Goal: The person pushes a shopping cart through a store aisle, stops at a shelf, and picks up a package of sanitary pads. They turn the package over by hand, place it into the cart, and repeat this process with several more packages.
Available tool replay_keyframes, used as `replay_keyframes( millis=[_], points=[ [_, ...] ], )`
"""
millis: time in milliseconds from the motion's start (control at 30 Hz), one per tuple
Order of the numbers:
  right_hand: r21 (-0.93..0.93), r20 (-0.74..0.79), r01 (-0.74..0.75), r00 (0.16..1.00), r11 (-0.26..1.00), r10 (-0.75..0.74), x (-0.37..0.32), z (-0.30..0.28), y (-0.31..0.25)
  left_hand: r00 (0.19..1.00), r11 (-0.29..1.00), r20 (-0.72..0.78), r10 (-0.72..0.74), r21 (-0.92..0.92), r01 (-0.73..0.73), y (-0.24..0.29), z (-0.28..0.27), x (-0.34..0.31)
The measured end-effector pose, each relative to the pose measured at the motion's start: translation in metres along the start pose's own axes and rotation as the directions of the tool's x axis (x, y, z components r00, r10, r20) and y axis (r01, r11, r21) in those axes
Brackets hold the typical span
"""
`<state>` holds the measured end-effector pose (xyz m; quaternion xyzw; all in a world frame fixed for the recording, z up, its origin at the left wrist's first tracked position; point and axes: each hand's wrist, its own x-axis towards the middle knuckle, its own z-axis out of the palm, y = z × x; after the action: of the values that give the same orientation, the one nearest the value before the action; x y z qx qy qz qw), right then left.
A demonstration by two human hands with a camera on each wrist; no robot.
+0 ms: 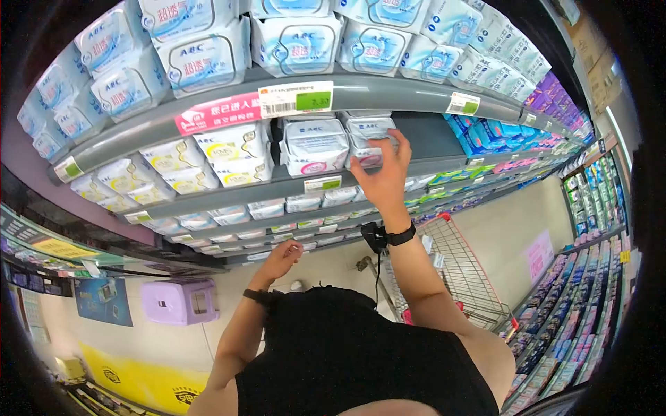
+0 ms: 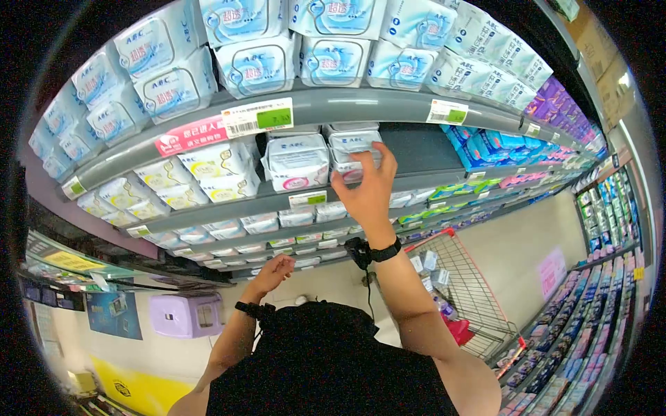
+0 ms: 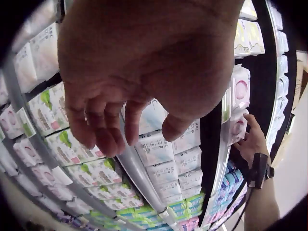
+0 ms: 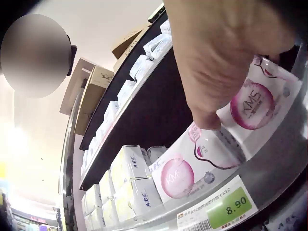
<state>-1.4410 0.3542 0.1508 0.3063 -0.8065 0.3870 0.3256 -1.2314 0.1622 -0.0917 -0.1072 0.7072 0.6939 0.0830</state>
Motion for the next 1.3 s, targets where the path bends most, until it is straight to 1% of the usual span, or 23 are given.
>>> replay_keyframes(
  millis=[133,167,267,300,400,433,500,600,700,800,833,900,933,967,1000,1033,1067,1133,1167,1200,1233,1267,1300],
  points=[
    [-0.055,-0.091,-0.03,0.996,0.998,0.025,-0.001,0.013,-0.003,1.0,1.0,-0.027,-0.004,-0.007,0.004,0.011,-0.024,-0.007],
    [-0.046,-0.107,-0.032,0.994,0.998,0.027,-0.001,0.015,-0.004,1.0,1.0,-0.001,0.018,0.016,-0.018,0.009,-0.03,-0.007],
    [0.008,-0.164,-0.049,0.985,0.999,0.05,-0.004,0.02,-0.002,0.999,0.998,-0.018,0.052,-0.035,-0.052,-0.009,-0.037,-0.005],
    [0.006,-0.171,-0.046,0.984,0.999,0.047,-0.007,0.019,-0.001,0.998,0.998,-0.009,0.055,-0.032,-0.056,-0.004,-0.037,-0.006],
    [0.018,-0.181,-0.037,0.983,0.999,0.04,-0.014,0.014,-0.001,1.0,1.0,0.015,-0.012,0.003,0.011,0.007,-0.035,-0.009],
    [0.03,-0.181,-0.041,0.982,0.999,0.045,-0.016,0.012,-0.003,0.999,0.999,0.041,0.025,-0.048,-0.023,0.002,-0.034,-0.009],
    [0.011,-0.157,-0.048,0.986,0.999,0.049,-0.017,0.007,-0.006,0.999,1.0,0.04,0.024,-0.014,-0.024,0.001,-0.031,-0.009],
    [0.069,-0.19,-0.107,0.975,0.992,0.118,-0.02,0.007,-0.006,0.998,0.998,0.054,0.018,0.057,-0.021,0.003,-0.03,-0.006],
    [0.03,-0.208,-0.165,0.964,0.986,0.168,-0.017,-0.002,-0.011,0.997,0.995,0.074,0.025,0.092,-0.032,0.002,-0.031,-0.005],
    [-0.029,-0.228,-0.155,0.963,0.988,0.144,-0.019,-0.012,-0.002,0.994,0.995,0.109,0.011,0.101,-0.022,0.007,-0.028,-0.005],
    [0.152,-0.246,-0.185,0.944,0.971,0.219,-0.023,-0.013,0.001,0.992,0.994,0.125,0.0,0.105,-0.013,0.011,-0.026,-0.007],
    [0.494,-0.252,-0.202,0.898,0.846,0.361,-0.031,-0.011,0.014,0.989,0.992,0.148,-0.006,0.127,-0.013,0.015,-0.022,-0.007],
    [0.692,-0.212,-0.187,0.87,0.697,0.445,-0.036,-0.011,0.02,0.987,0.99,0.16,-0.007,0.139,-0.015,0.018,-0.02,-0.008],
    [0.845,-0.158,-0.151,0.846,0.513,0.509,-0.044,-0.015,0.027,0.985,0.994,0.174,-0.005,0.111,-0.014,0.02,-0.019,-0.01],
    [0.945,-0.101,-0.094,0.828,0.314,0.551,-0.05,-0.023,0.039,0.98,0.997,0.2,0.006,0.078,-0.022,0.026,-0.017,-0.012],
    [0.979,0.004,-0.132,0.773,0.155,0.635,-0.061,-0.026,0.052,0.97,0.999,0.242,0.022,0.043,-0.033,0.029,-0.012,-0.008],
    [0.988,0.115,-0.153,0.706,-0.007,0.699,-0.072,-0.029,0.058,0.962,1.0,0.273,0.026,-0.005,-0.026,0.023,-0.011,-0.005],
    [0.935,0.345,-0.221,0.749,-0.278,0.566,-0.086,-0.047,0.046,0.956,0.997,0.28,0.083,-0.024,-0.08,0.036,-0.001,-0.004],
    [0.89,0.442,-0.3,0.755,-0.344,0.484,-0.09,-0.054,0.038,0.957,0.971,0.226,0.182,0.115,-0.212,0.039,0.006,-0.007],
    [0.824,0.542,-0.383,0.745,-0.417,0.388,-0.097,-0.054,0.03,0.944,0.912,0.174,0.279,0.261,-0.318,0.045,0.011,-0.008],
    [0.763,0.644,-0.51,0.648,-0.397,0.405,-0.107,-0.047,0.026,0.919,0.824,0.129,0.373,0.408,-0.392,0.054,0.014,-0.01],
    [0.669,0.741,-0.634,0.527,-0.388,0.417,-0.119,-0.038,0.022,0.828,0.717,0.049,0.559,0.473,-0.512,0.077,0.025,-0.016],
    [0.543,0.823,-0.741,0.374,-0.395,0.427,-0.139,-0.032,0.014,0.707,0.596,-0.015,0.707,0.55,-0.585,0.102,0.037,-0.023]
  ],
)
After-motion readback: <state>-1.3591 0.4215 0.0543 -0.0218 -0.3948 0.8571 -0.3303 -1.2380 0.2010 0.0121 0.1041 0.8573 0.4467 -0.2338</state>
